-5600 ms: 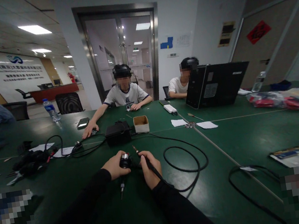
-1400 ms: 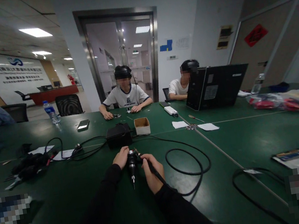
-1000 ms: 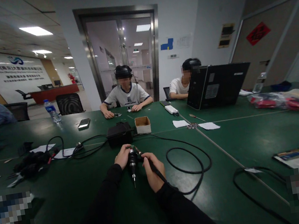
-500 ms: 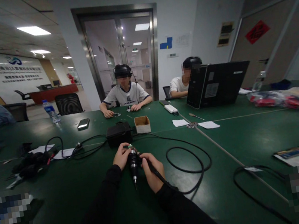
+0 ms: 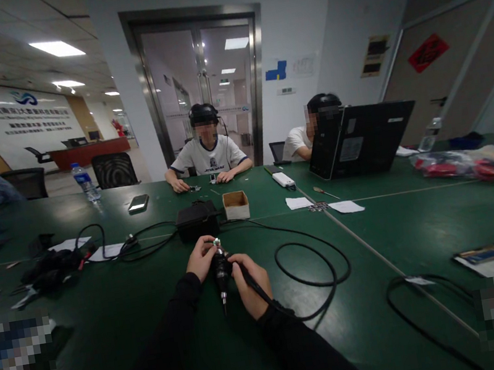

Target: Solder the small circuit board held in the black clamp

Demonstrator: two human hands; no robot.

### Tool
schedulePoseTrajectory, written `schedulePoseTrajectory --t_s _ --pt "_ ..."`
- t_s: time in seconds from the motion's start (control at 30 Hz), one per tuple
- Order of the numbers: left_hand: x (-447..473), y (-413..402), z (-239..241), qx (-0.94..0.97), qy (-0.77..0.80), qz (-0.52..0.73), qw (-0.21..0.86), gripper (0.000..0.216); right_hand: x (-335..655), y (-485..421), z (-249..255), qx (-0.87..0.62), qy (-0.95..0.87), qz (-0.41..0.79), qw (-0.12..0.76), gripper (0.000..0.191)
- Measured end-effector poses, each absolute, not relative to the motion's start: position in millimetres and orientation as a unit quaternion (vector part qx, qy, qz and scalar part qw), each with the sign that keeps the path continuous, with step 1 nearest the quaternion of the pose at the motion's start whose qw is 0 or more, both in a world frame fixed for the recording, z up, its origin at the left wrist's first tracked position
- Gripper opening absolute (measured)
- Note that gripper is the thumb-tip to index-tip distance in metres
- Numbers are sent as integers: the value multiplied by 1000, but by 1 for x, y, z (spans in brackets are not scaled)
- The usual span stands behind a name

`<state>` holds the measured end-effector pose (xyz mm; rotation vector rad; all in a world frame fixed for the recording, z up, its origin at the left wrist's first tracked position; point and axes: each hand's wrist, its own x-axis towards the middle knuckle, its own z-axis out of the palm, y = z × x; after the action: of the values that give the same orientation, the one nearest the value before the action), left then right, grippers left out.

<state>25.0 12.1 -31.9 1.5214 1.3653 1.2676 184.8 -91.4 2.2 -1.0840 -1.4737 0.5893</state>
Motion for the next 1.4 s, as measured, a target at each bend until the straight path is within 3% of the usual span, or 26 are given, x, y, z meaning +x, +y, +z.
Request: schedulePoseTrajectory --t_s 1.4 --pt "23 18 -40 566 485 539 392 21 186 -90 -1 -467 -656 230 547 23"
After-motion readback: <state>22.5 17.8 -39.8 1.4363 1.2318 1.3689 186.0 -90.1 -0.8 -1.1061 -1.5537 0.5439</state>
